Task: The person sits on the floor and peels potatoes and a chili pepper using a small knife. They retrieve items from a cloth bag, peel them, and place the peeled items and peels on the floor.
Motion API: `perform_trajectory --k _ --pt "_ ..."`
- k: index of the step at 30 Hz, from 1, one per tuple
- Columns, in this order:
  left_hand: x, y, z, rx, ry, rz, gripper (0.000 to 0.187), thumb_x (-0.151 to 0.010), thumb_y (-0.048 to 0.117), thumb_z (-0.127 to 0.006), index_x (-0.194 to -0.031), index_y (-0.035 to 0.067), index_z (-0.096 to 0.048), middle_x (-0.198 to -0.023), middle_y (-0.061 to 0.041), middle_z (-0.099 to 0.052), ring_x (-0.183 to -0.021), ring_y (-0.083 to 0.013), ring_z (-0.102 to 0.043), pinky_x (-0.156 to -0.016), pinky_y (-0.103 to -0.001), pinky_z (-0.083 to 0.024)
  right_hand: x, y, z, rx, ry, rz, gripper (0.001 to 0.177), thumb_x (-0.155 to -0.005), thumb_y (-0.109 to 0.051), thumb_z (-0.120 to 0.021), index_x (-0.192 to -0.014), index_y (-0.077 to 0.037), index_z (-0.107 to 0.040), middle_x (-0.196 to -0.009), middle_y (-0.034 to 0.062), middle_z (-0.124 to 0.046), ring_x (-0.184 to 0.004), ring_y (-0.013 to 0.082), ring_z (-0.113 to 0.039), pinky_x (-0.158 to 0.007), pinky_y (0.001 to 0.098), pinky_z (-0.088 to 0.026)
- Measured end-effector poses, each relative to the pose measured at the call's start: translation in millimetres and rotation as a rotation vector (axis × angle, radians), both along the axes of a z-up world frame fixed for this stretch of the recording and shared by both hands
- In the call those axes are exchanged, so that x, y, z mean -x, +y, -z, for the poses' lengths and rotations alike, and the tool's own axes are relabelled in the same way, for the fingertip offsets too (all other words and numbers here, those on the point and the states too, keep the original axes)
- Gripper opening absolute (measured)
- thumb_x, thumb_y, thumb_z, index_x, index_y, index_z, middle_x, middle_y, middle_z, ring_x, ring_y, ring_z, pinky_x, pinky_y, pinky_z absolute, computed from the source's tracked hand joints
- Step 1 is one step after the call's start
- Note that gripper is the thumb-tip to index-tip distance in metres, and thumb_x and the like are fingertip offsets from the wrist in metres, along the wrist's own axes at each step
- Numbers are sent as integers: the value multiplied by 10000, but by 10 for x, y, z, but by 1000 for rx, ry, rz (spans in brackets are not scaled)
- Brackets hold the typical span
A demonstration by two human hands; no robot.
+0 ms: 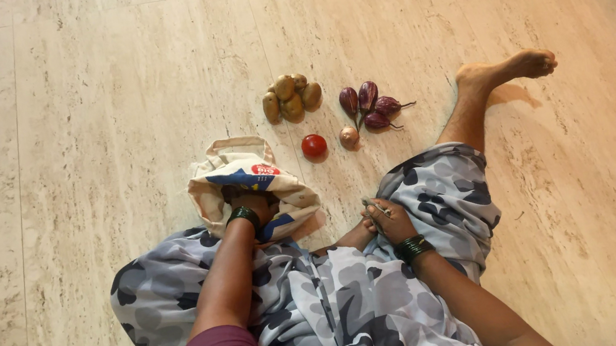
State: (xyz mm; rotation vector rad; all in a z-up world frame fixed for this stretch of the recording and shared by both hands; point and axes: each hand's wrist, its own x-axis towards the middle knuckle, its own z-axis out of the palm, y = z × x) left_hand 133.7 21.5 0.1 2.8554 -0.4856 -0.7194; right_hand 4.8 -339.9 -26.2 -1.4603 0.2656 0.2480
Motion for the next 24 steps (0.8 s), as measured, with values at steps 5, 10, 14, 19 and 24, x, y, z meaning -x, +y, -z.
perform_trajectory --k 5,10,14,19,24 --pt "-28 -9 241 64 44 105 325 -976 331 -533 -1210 218 -728 -1306 -109 -673 -1182 -328 -650 -996 -471 -515 -17 41 -56 20 7 0 402 -1003 -235 -622 -1300 36 -632 -1030 113 -737 -763 119 -691 -643 245 -578" --pt "-5 -7 362 10 -68 89 321 -967 253 -538 -1202 181 -745 -1289 -141 -694 -1179 -343 -665 -1001 -472 -529 -25 53 -74 29 17 -1 402 -1002 -242 -616 -1308 19 -628 -1026 103 -735 -751 115 -687 -631 243 -571" --pt "20 -20 250 -62 -121 -1 313 -972 303 -580 -1213 182 -738 -1304 -129 -685 -1220 -330 -639 -1033 -490 -493 -43 70 -76 60 -15 -11 398 -1001 -242 -614 -1298 22 -633 -1012 100 -739 -742 115 -689 -618 244 -568" --pt "-1 171 105 -168 -289 -233 629 -704 354 -750 -1299 170 -664 -1403 -121 -584 -1315 -363 -508 -1037 -574 -397 -42 96 -113 71 -31 -10 389 -1013 -238 -618 -1302 22 -643 -1004 102 -730 -744 110 -682 -628 236 -569" --pt "-58 501 154 -146 -200 -432 316 -912 249 -636 -1182 114 -730 -1251 -126 -700 -1195 -295 -646 -985 -425 -508 -51 128 -141 148 -20 -5 364 -1004 -224 -603 -1278 11 -655 -982 81 -745 -729 102 -685 -617 234 -567"
